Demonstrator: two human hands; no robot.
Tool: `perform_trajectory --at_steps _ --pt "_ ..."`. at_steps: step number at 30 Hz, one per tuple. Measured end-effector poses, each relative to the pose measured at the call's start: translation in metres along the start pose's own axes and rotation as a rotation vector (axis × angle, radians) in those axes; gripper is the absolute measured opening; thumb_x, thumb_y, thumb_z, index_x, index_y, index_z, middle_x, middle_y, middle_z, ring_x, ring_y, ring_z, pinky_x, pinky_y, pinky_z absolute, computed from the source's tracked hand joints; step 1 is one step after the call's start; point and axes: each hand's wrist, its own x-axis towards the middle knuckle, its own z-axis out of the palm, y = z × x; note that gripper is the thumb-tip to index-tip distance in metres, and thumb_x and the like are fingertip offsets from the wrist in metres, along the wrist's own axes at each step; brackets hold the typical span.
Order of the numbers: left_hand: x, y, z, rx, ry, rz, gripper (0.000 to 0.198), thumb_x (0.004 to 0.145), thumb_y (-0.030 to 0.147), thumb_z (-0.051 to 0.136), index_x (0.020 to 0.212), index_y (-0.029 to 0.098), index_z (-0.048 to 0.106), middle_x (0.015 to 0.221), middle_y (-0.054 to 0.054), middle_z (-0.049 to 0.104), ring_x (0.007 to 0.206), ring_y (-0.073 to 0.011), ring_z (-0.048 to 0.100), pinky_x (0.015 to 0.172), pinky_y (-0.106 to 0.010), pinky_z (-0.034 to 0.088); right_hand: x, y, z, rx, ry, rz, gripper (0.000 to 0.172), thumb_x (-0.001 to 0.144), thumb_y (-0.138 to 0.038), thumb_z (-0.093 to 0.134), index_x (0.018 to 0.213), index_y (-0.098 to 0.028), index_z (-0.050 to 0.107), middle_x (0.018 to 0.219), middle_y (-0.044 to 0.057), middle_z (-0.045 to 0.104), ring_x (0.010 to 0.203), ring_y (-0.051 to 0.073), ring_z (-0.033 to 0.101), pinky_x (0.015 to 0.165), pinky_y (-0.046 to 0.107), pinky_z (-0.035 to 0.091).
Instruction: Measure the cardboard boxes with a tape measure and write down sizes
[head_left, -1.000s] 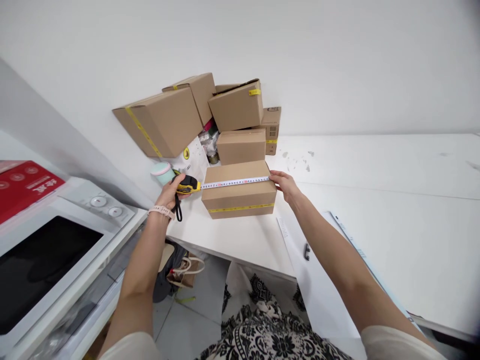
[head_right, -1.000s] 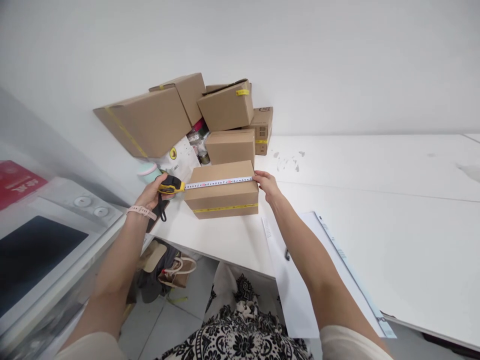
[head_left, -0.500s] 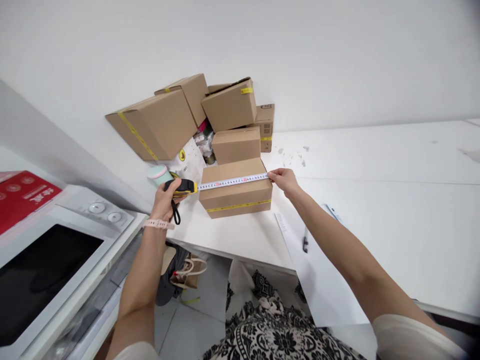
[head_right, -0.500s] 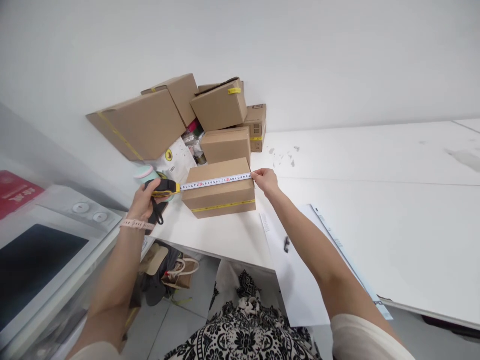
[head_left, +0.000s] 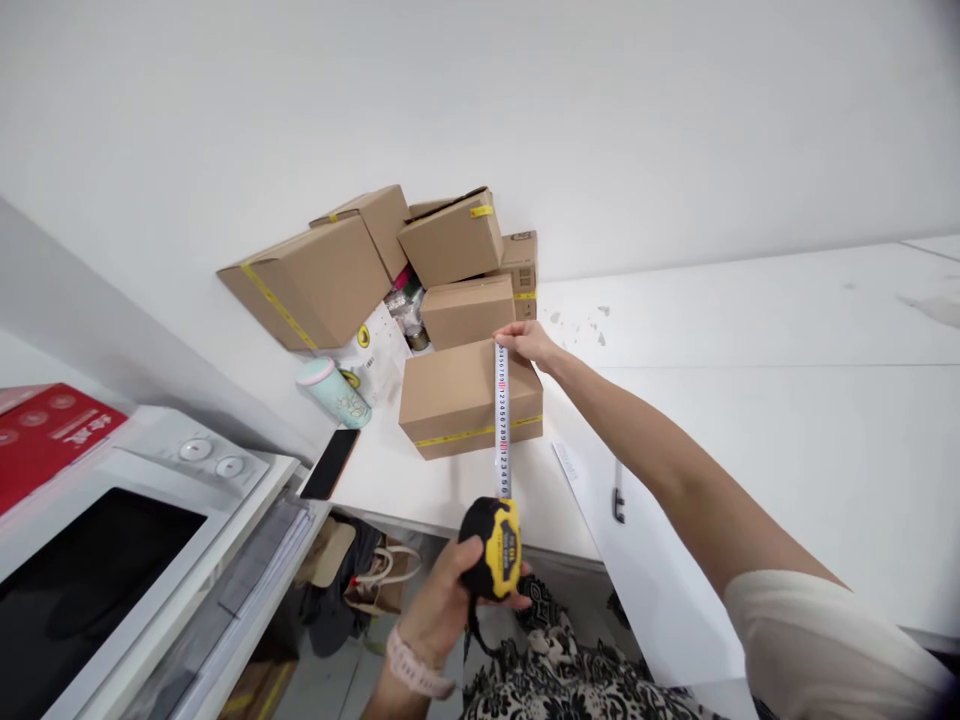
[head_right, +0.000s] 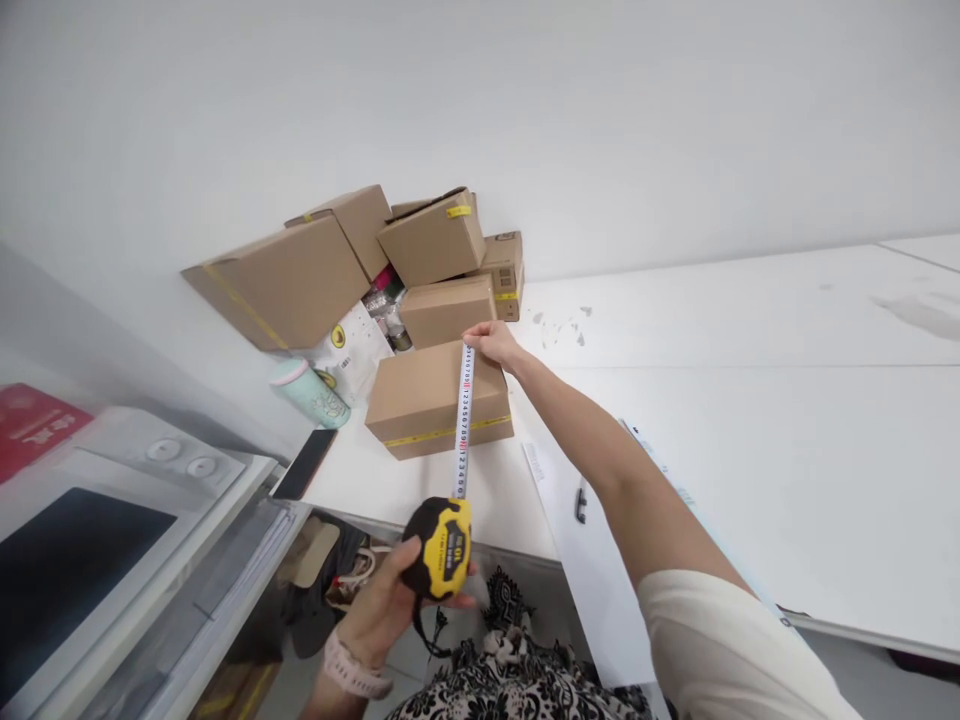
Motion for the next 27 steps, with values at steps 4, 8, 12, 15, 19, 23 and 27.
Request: perform_trajectory --at_steps 4,8,12,15,19,23,27 --pt "0.020 0.004 0.042 0.025 -0.059 0.022 0.057 0.068 0.058 0.081 0.104 0.015 0.073 0.102 -0.016 0.071 0.096 -0.0331 0.070 0.070 -0.045 0.063 0.015 0.006 0.016 -0.048 0.023 -0.015 0.005 0.075 -0.024 0.071 0.075 -0.019 0.069 0.074 0.002 0.070 0.070 0.016 0.061 0.074 0.032 0.052" --pt "0.042 0.015 0.068 0.079 -0.115 0.041 0.062 0.070 0.065 0.075 0.105 0.014 0.071 0.094 -0.013 0.071 0.081 -0.0257 0.071 0.064 -0.037 0.062 0.028 0.010 0.019 -0.165 0.091 -0.032 0.007 0.075 -0.027 0.070 0.076 -0.020 0.069 0.078 0.002 0.072 0.078 0.018 0.063 0.081 0.034 0.051" --pt "0.053 0.015 0.076 0.102 -0.062 0.068 0.066 0.068 0.065 0.078 0.112 0.017 0.066 0.091 -0.009 0.071 0.076 -0.0233 0.071 0.060 -0.033 0.061 0.035 0.016 0.020 -0.294 0.131 -0.056 0.010 0.076 -0.030 0.068 0.079 -0.022 0.071 0.085 0.002 0.074 0.088 0.020 0.065 0.089 0.035 0.047" --pt "0.055 0.016 0.078 0.119 -0.051 0.076 0.067 0.068 0.066 0.077 0.112 0.017 0.065 0.090 -0.008 0.071 0.074 -0.0239 0.072 0.058 -0.032 0.061 0.040 0.018 0.022 -0.385 0.140 -0.068 0.012 0.080 -0.034 0.065 0.081 -0.023 0.072 0.091 0.002 0.075 0.095 0.021 0.065 0.094 0.036 0.044" --pt "0.057 0.020 0.080 0.123 -0.053 0.074 0.068 0.066 0.067 0.077 0.109 0.016 0.066 0.088 -0.009 0.071 0.073 -0.0245 0.072 0.058 -0.034 0.061 0.045 0.020 0.024 -0.493 0.144 -0.080 0.014 0.085 -0.035 0.063 0.082 -0.024 0.072 0.096 0.004 0.076 0.099 0.023 0.065 0.103 0.041 0.035" --pt "0.058 0.024 0.084 0.094 -0.052 0.062 0.067 0.065 0.068 0.076 0.105 0.014 0.068 0.086 -0.010 0.071 0.074 -0.0255 0.072 0.059 -0.035 0.061 0.047 0.022 0.024 -0.568 0.134 -0.074 0.015 0.085 -0.034 0.064 0.081 -0.023 0.072 0.097 0.006 0.075 0.102 0.026 0.065 0.104 0.045 0.032" --pt "0.057 0.026 0.085 0.093 -0.066 0.051 0.065 0.067 0.068 0.075 0.104 0.014 0.069 0.086 -0.010 0.071 0.073 -0.0257 0.072 0.059 -0.035 0.061 0.047 0.023 0.024 -0.607 0.131 -0.057 0.015 0.086 -0.035 0.062 0.084 -0.023 0.072 0.099 0.007 0.075 0.102 0.027 0.065 0.102 0.046 0.034"
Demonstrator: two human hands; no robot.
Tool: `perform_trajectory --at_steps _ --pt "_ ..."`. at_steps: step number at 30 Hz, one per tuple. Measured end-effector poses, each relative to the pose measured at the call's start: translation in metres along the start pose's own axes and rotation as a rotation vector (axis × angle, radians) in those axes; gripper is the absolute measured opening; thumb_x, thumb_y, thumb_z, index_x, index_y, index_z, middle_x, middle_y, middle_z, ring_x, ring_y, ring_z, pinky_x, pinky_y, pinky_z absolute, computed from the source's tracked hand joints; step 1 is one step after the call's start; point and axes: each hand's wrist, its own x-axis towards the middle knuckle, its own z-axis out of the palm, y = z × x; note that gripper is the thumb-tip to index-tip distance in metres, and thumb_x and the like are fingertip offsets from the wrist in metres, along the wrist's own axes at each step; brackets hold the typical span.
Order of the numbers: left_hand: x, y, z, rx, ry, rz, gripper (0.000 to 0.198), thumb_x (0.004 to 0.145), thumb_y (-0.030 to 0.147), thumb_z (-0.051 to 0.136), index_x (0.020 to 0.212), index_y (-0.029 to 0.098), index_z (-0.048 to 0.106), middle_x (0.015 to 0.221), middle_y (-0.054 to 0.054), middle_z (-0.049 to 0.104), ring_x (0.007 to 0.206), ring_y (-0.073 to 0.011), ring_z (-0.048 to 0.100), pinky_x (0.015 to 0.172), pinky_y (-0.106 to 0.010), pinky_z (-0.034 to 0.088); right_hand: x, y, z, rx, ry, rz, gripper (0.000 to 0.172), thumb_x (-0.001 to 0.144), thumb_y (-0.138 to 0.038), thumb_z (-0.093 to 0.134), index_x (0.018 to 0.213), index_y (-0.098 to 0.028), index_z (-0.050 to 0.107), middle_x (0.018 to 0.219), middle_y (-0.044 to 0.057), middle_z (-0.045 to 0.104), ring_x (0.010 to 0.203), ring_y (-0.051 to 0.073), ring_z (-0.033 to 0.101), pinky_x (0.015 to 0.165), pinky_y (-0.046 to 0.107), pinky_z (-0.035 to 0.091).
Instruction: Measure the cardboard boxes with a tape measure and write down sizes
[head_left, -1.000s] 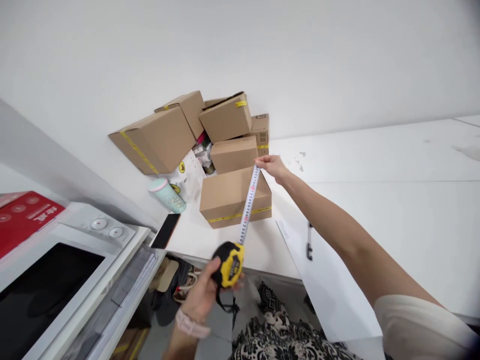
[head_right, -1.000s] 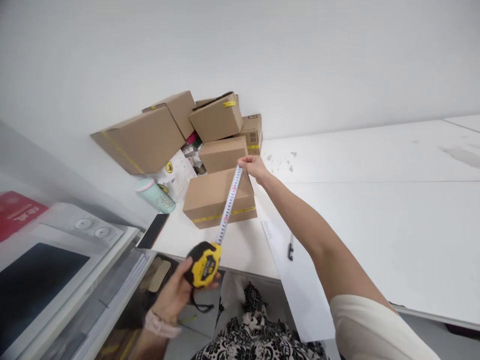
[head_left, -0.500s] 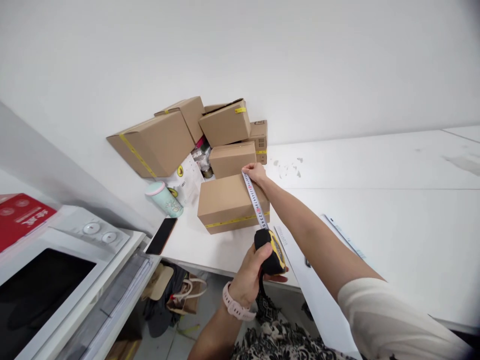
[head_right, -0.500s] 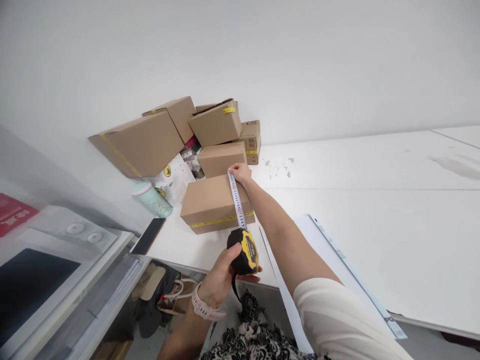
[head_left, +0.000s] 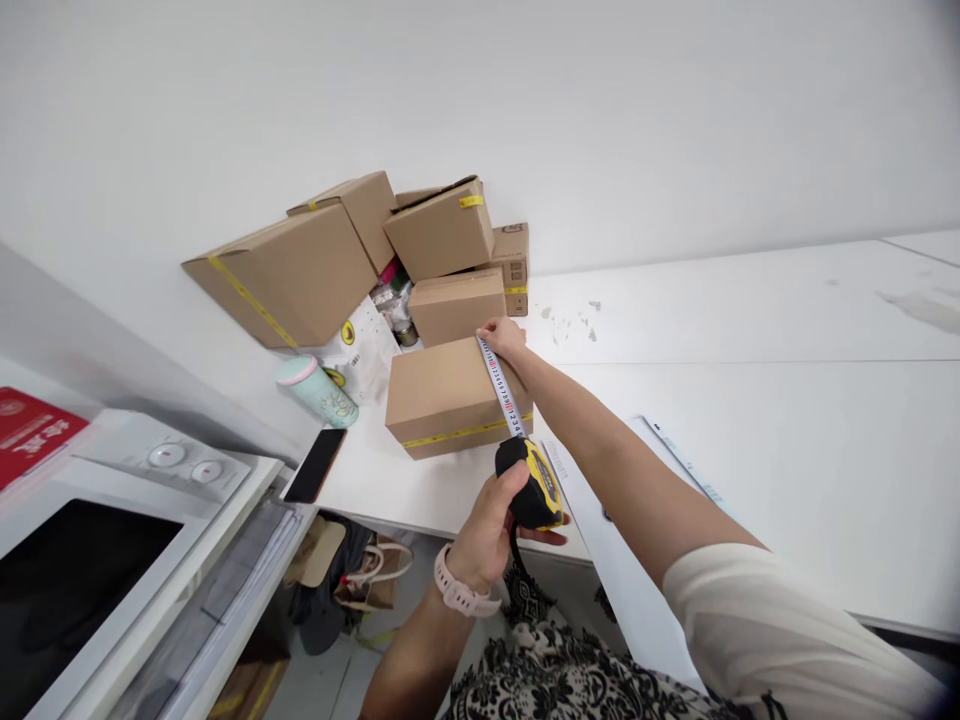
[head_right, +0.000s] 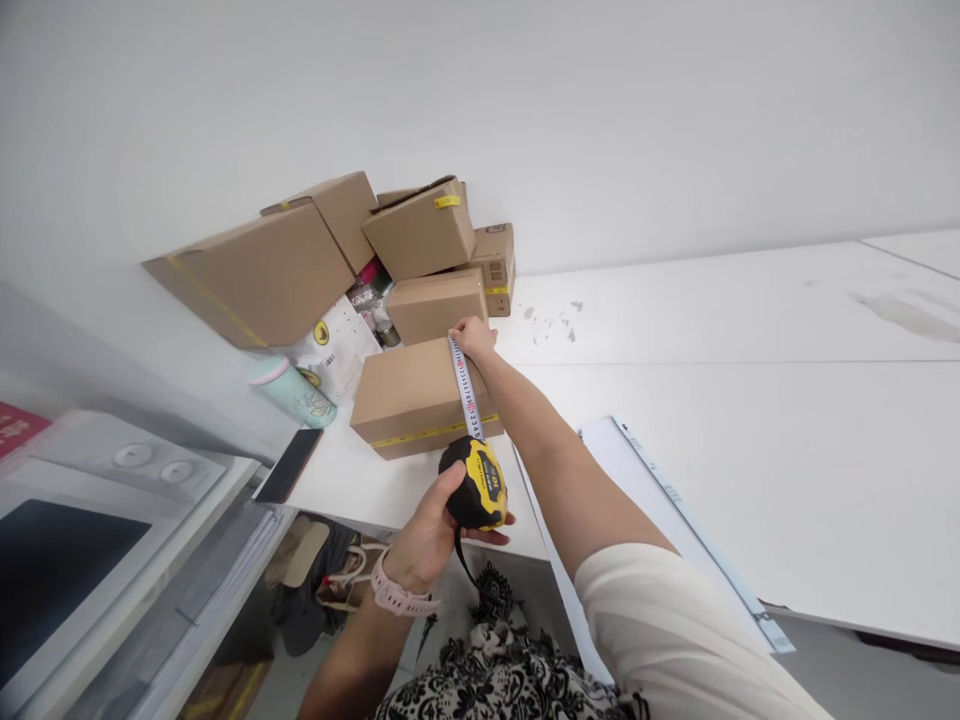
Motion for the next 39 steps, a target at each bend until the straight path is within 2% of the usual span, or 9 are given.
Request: perform_trajectory --at_steps 14,17,19,22,24,28,32,35,39 --pt "0.001 -0.008 -0.001 -0.005 0.021 0.005 0.067 0.066 0.068 0.075 0.106 0.015 0.068 0.088 -0.010 0.071 0.077 -0.0254 0.071 0.061 -0.035 0.062 0.005 0.001 0.002 0.012 -0.001 0.023 0.014 0.085 -0.034 0.063 0.079 -0.022 0.068 0.097 0.007 0.075 0.101 0.028 0.064 0.103 0.049 0.035" --pt "0.003 -0.010 -0.003 0.009 0.013 0.016 0.064 0.068 0.065 0.074 0.105 0.013 0.068 0.090 -0.011 0.071 0.078 -0.0262 0.071 0.062 -0.036 0.061 0.007 0.001 0.000 0.072 0.037 -0.007 0.019 0.088 -0.040 0.059 0.088 -0.023 0.067 0.101 0.007 0.073 0.100 0.026 0.063 0.100 0.044 0.039" --pt "0.001 -0.014 -0.010 0.043 0.016 0.086 0.061 0.070 0.060 0.076 0.109 0.013 0.067 0.090 -0.010 0.070 0.077 -0.0249 0.070 0.063 -0.035 0.060 0.006 0.004 -0.006 0.182 0.124 -0.016 0.027 0.092 -0.044 0.050 0.097 -0.022 0.065 0.107 0.007 0.072 0.101 0.023 0.062 0.097 0.039 0.042" --pt "-0.004 -0.020 -0.033 0.120 0.018 0.305 0.066 0.069 0.047 0.083 0.123 0.019 0.060 0.099 -0.008 0.069 0.080 -0.0221 0.069 0.070 -0.034 0.058 -0.004 0.016 -0.020 0.446 0.274 0.049 0.030 0.093 -0.044 0.045 0.103 -0.021 0.061 0.112 0.007 0.069 0.102 0.019 0.061 0.093 0.032 0.043" --pt "-0.008 -0.020 -0.059 0.177 0.035 0.477 0.078 0.063 0.043 0.088 0.130 0.022 0.054 0.106 -0.009 0.067 0.085 -0.0232 0.068 0.072 -0.033 0.058 -0.020 0.029 -0.030 0.578 0.291 0.135 0.026 0.091 -0.040 0.046 0.099 -0.020 0.061 0.112 0.006 0.068 0.100 0.017 0.061 0.089 0.029 0.044" --pt "-0.009 -0.005 -0.122 0.388 0.215 0.706 0.093 0.056 0.040 0.092 0.136 0.024 0.046 0.113 -0.011 0.065 0.096 -0.0287 0.068 0.076 -0.038 0.059 -0.068 0.062 -0.046 0.637 0.139 0.289 0.014 0.083 -0.027 0.052 0.085 -0.018 0.062 0.098 0.007 0.070 0.082 0.014 0.061 0.074 0.026 0.046" --pt "0.006 0.020 -0.171 0.466 0.325 0.727 0.090 0.057 0.036 0.090 0.136 0.021 0.049 0.120 -0.012 0.064 0.104 -0.0294 0.066 0.083 -0.037 0.057 -0.111 0.080 -0.046 0.638 -0.040 0.398 0.006 0.077 -0.021 0.057 0.074 -0.017 0.062 0.088 0.008 0.071 0.071 0.013 0.059 0.067 0.027 0.046" --pt "0.025 0.030 -0.187 0.462 0.303 0.718 0.080 0.059 0.040 0.087 0.129 0.017 0.056 0.109 -0.009 0.068 0.094 -0.0266 0.068 0.077 -0.035 0.058 -0.129 0.078 -0.039 0.643 -0.126 0.414 0.008 0.080 -0.020 0.055 0.076 -0.018 0.062 0.091 0.007 0.071 0.073 0.013 0.061 0.067 0.027 0.046" --pt "0.039 0.038 -0.186 0.389 0.227 0.747 0.074 0.064 0.050 0.082 0.125 0.017 0.058 0.096 -0.007 0.070 0.079 -0.0252 0.071 0.069 -0.036 0.059 -0.139 0.062 -0.041 0.630 -0.139 0.393 0.010 0.087 -0.025 0.053 0.085 -0.018 0.060 0.102 0.007 0.071 0.084 0.015 0.064 0.071 0.027 0.047"
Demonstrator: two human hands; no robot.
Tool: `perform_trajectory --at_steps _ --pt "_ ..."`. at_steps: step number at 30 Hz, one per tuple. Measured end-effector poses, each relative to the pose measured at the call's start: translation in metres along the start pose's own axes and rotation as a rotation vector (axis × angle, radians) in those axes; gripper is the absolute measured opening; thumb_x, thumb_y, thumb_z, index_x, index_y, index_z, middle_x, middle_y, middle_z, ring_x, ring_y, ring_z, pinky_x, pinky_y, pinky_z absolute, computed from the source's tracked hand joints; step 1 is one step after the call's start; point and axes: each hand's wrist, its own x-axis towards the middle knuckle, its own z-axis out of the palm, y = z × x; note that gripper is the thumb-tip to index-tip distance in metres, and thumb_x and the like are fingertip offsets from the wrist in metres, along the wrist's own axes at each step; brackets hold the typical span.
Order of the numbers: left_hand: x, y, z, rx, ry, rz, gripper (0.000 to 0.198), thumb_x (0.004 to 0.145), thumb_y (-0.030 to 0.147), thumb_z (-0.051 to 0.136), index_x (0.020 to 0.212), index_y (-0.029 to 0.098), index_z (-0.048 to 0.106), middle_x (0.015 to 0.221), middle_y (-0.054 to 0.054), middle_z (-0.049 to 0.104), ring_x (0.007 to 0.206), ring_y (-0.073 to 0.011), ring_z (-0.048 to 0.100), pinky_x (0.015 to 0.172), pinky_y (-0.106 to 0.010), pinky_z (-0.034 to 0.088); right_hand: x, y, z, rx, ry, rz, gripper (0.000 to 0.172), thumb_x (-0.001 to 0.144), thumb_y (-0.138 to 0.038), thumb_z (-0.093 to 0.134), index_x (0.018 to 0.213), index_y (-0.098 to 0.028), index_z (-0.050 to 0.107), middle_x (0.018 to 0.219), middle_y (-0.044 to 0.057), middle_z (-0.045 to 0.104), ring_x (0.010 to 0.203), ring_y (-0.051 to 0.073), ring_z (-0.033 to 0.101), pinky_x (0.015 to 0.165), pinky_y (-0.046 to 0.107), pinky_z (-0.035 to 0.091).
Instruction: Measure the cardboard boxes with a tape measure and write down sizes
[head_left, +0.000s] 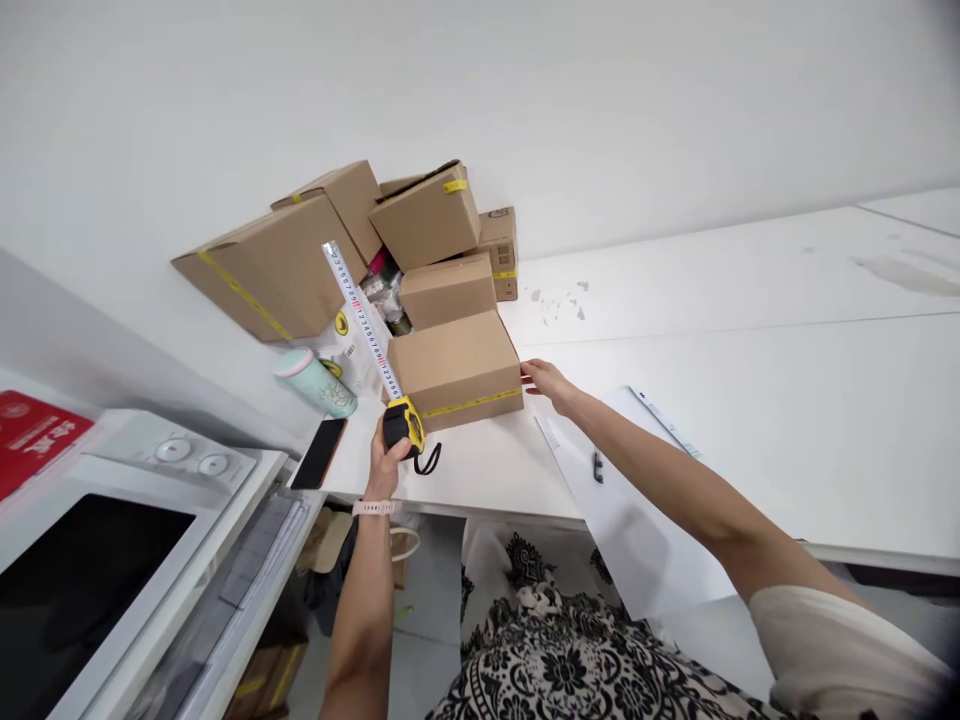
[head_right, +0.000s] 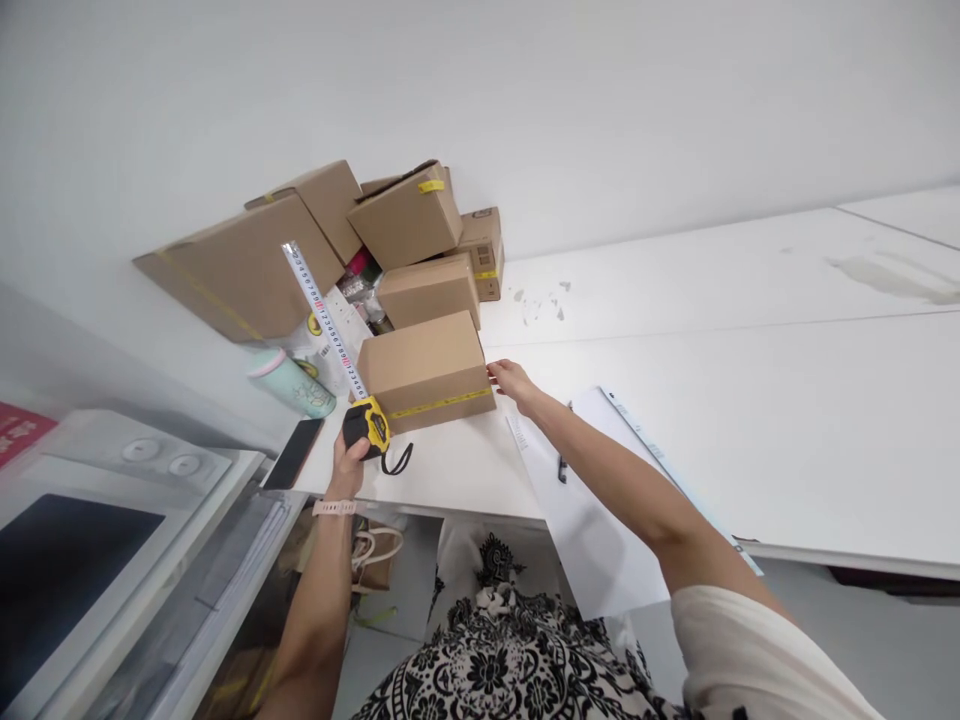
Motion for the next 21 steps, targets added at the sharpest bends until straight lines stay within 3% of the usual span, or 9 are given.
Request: perform_trajectory --at_steps 3,7,10,13,15,18,21 --pt "0.004 0.021 0.003 -0.058 -0.012 0.050 0.075 0.059 0.054 0.084 0.120 0.017 0.063 0.093 -0.008 0.071 0.079 -0.0273 0.071 0.070 -0.040 0.061 -0.018 -0.023 -0.005 -0.037 0.022 -0.085 0.020 0.090 -0.039 0.055 0.090 -0.019 0.059 0.109 0.008 0.069 0.095 0.018 0.063 0.074 0.028 0.047" --pt "0.011 0.067 0.011 -0.138 0.016 0.158 0.071 0.053 0.055 0.087 0.112 0.021 0.068 0.096 -0.007 0.073 0.087 -0.0285 0.071 0.074 -0.043 0.063 -0.041 -0.056 -0.016 -0.180 0.046 -0.377 0.047 0.085 -0.062 0.056 0.103 -0.020 0.062 0.112 0.009 0.066 0.089 0.020 0.061 0.069 0.031 0.048" --pt "0.018 0.094 0.024 -0.214 0.037 0.194 0.067 0.056 0.050 0.087 0.114 0.023 0.068 0.102 -0.005 0.072 0.090 -0.0267 0.070 0.078 -0.042 0.063 -0.042 -0.062 -0.021 -0.308 0.116 -0.486 0.055 0.079 -0.059 0.066 0.119 -0.023 0.060 0.116 0.008 0.063 0.080 0.018 0.059 0.071 0.034 0.048" --pt "0.016 0.109 0.042 -0.231 0.067 0.180 0.060 0.059 0.048 0.087 0.111 0.023 0.070 0.102 -0.004 0.071 0.089 -0.0252 0.070 0.080 -0.041 0.063 -0.032 -0.054 -0.020 -0.433 0.144 -0.498 0.049 0.077 -0.044 0.069 0.120 -0.021 0.060 0.116 0.009 0.061 0.082 0.020 0.059 0.077 0.038 0.049" --pt "0.000 0.115 0.056 -0.217 0.096 0.179 0.054 0.062 0.043 0.087 0.109 0.023 0.071 0.102 -0.004 0.071 0.090 -0.0254 0.071 0.081 -0.041 0.062 -0.027 -0.047 -0.018 -0.504 0.139 -0.517 0.043 0.077 -0.037 0.067 0.117 -0.020 0.062 0.116 0.010 0.060 0.085 0.021 0.059 0.082 0.039 0.049" --pt "-0.048 0.119 0.077 -0.265 0.058 0.112 0.055 0.067 0.045 0.084 0.115 0.025 0.069 0.102 -0.006 0.072 0.092 -0.0292 0.072 0.080 -0.044 0.062 -0.022 -0.047 -0.015 -0.541 0.145 -0.566 0.038 0.079 -0.035 0.065 0.114 -0.020 0.064 0.115 0.009 0.062 0.083 0.021 0.060 0.085 0.042 0.049" --pt "-0.105 0.119 0.094 -0.425 -0.121 -0.212 0.055 0.075 0.056 0.076 0.120 0.026 0.068 0.098 -0.010 0.072 0.094 -0.0346 0.072 0.078 -0.049 0.061 -0.019 -0.059 -0.015 -0.385 0.191 -0.636 0.038 0.087 -0.041 0.056 0.119 -0.021 0.063 0.119 0.010 0.066 0.088 0.022 0.061 0.088 0.043 0.050"
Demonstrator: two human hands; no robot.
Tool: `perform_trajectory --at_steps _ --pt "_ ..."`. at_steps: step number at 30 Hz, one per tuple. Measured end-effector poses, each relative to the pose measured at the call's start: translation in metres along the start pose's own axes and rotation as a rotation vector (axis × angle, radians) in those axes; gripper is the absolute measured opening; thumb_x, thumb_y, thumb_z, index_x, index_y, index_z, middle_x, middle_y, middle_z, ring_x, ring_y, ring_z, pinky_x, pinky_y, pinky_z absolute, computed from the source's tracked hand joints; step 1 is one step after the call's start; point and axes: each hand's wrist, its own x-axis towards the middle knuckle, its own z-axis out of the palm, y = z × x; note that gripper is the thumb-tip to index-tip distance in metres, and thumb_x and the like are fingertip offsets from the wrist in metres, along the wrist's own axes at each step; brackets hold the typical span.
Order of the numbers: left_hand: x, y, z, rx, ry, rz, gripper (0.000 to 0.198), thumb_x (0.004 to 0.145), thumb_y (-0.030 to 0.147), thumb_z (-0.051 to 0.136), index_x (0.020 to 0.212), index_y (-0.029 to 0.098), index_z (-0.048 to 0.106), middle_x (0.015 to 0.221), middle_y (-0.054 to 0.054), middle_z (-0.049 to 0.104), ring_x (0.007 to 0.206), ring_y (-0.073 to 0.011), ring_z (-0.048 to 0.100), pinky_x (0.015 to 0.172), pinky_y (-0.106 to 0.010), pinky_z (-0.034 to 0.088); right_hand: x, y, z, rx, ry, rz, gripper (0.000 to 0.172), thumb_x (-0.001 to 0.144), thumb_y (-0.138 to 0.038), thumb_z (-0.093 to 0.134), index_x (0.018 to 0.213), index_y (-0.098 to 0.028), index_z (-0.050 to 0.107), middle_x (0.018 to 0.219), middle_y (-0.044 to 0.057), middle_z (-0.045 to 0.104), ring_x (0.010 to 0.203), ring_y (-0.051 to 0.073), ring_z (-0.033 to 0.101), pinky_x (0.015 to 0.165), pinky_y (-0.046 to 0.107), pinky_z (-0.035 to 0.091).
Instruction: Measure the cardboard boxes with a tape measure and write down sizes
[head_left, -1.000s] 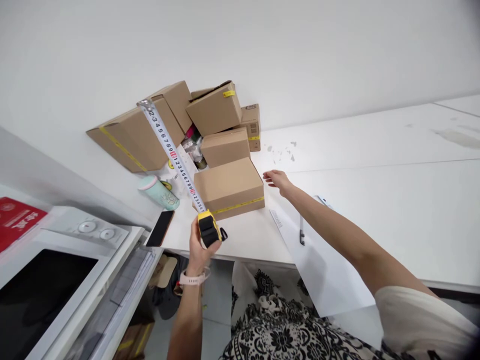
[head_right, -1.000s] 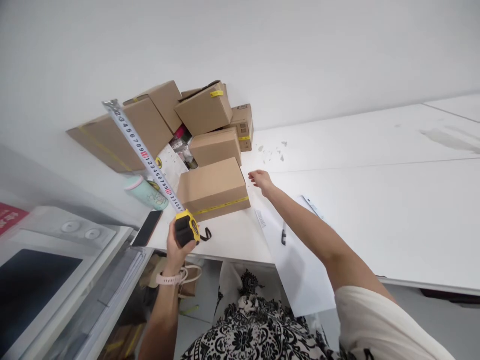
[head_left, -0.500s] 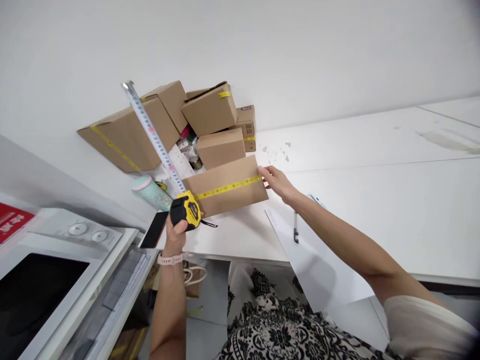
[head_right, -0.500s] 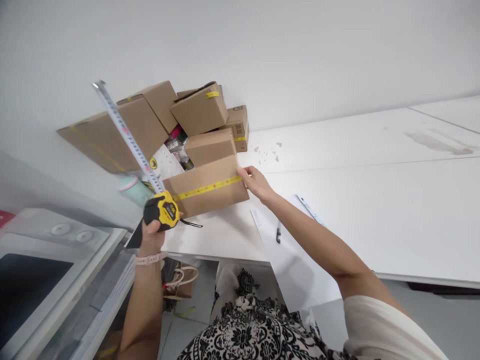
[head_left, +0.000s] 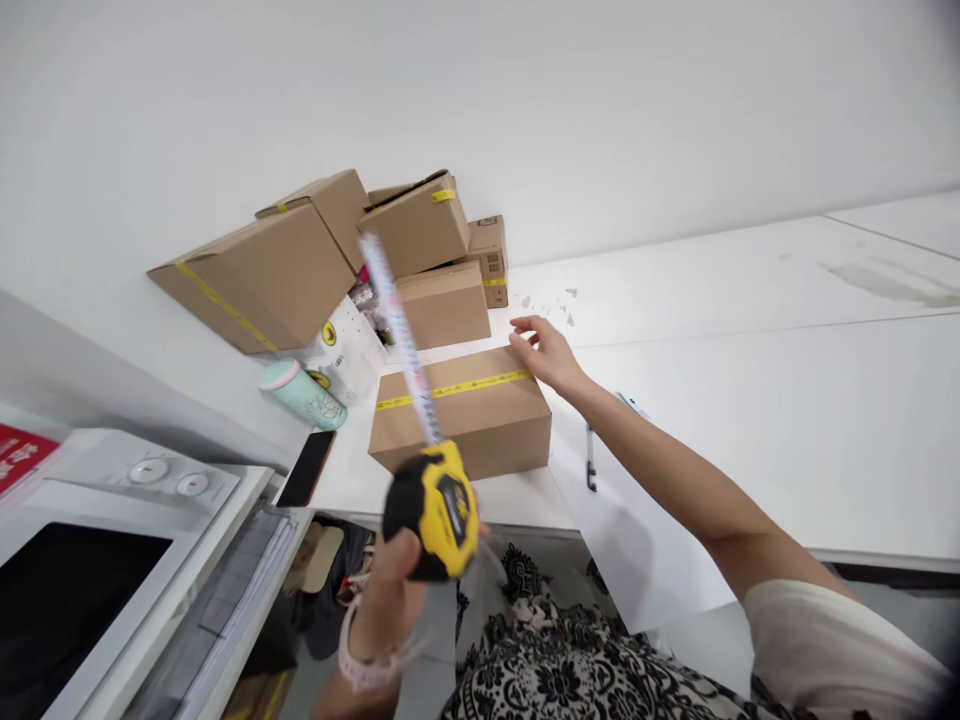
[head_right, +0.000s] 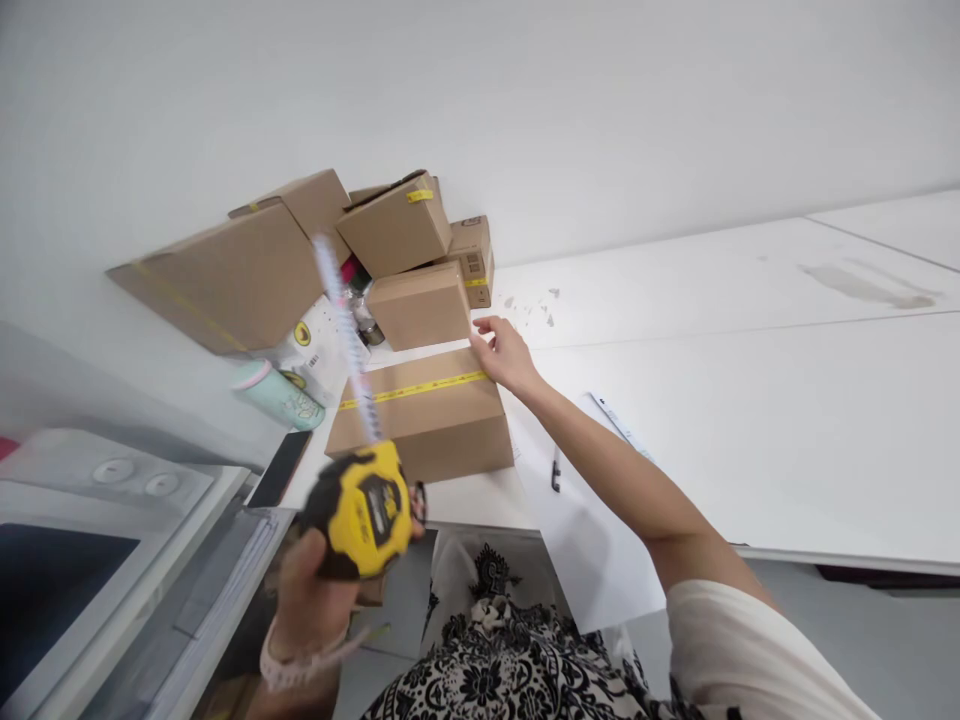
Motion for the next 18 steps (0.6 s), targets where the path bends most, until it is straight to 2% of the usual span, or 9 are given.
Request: perform_trajectory --at_steps 3,6,9,12,15,18 --pt "-0.036 -0.016 0.015 -0.085 -0.068 -0.376 0.057 0.077 0.059 0.073 0.124 0.026 0.066 0.101 -0.010 0.072 0.095 -0.0348 0.071 0.082 -0.050 0.059 0.012 -0.008 -0.003 0.161 0.051 -0.101 0.044 0.094 -0.048 0.046 0.126 -0.023 0.062 0.133 0.010 0.063 0.113 0.024 0.059 0.099 0.043 0.046" --pt "-0.045 -0.021 0.026 -0.037 -0.110 -0.571 0.058 0.078 0.060 0.073 0.120 0.020 0.066 0.098 -0.011 0.072 0.089 -0.0314 0.072 0.085 -0.048 0.057 0.019 -0.011 0.001 0.190 -0.063 -0.139 0.043 0.097 -0.049 0.043 0.123 -0.024 0.066 0.136 0.008 0.063 0.128 0.024 0.054 0.111 0.043 0.038" --pt "-0.041 -0.020 0.033 0.025 -0.107 -0.655 0.057 0.075 0.063 0.074 0.107 0.015 0.070 0.092 -0.012 0.072 0.084 -0.0278 0.071 0.084 -0.044 0.057 0.021 -0.005 0.010 0.169 -0.170 -0.059 0.034 0.097 -0.039 0.047 0.112 -0.022 0.072 0.125 0.008 0.069 0.120 0.023 0.060 0.108 0.041 0.041" --pt "-0.039 -0.019 0.039 -0.005 -0.095 -0.680 0.059 0.071 0.065 0.076 0.103 0.015 0.070 0.092 -0.012 0.071 0.084 -0.0264 0.070 0.078 -0.041 0.058 0.021 0.003 0.019 0.135 -0.167 -0.051 0.027 0.092 -0.026 0.051 0.104 -0.021 0.074 0.117 0.008 0.071 0.109 0.021 0.064 0.101 0.037 0.046" --pt "-0.040 -0.015 0.048 -0.046 -0.170 -0.720 0.062 0.072 0.067 0.074 0.102 0.013 0.071 0.087 -0.011 0.070 0.076 -0.0220 0.069 0.074 -0.036 0.057 0.021 0.007 0.023 0.035 -0.158 -0.087 0.025 0.090 -0.024 0.052 0.096 -0.019 0.075 0.111 0.008 0.071 0.102 0.021 0.065 0.095 0.035 0.047" --pt "-0.040 -0.008 0.058 -0.066 -0.242 -0.754 0.066 0.071 0.068 0.074 0.106 0.013 0.070 0.087 -0.011 0.069 0.075 -0.0205 0.069 0.073 -0.035 0.058 0.022 0.008 0.023 -0.019 -0.191 -0.034 0.023 0.088 -0.026 0.053 0.088 -0.017 0.074 0.100 0.007 0.073 0.090 0.021 0.065 0.084 0.033 0.049"
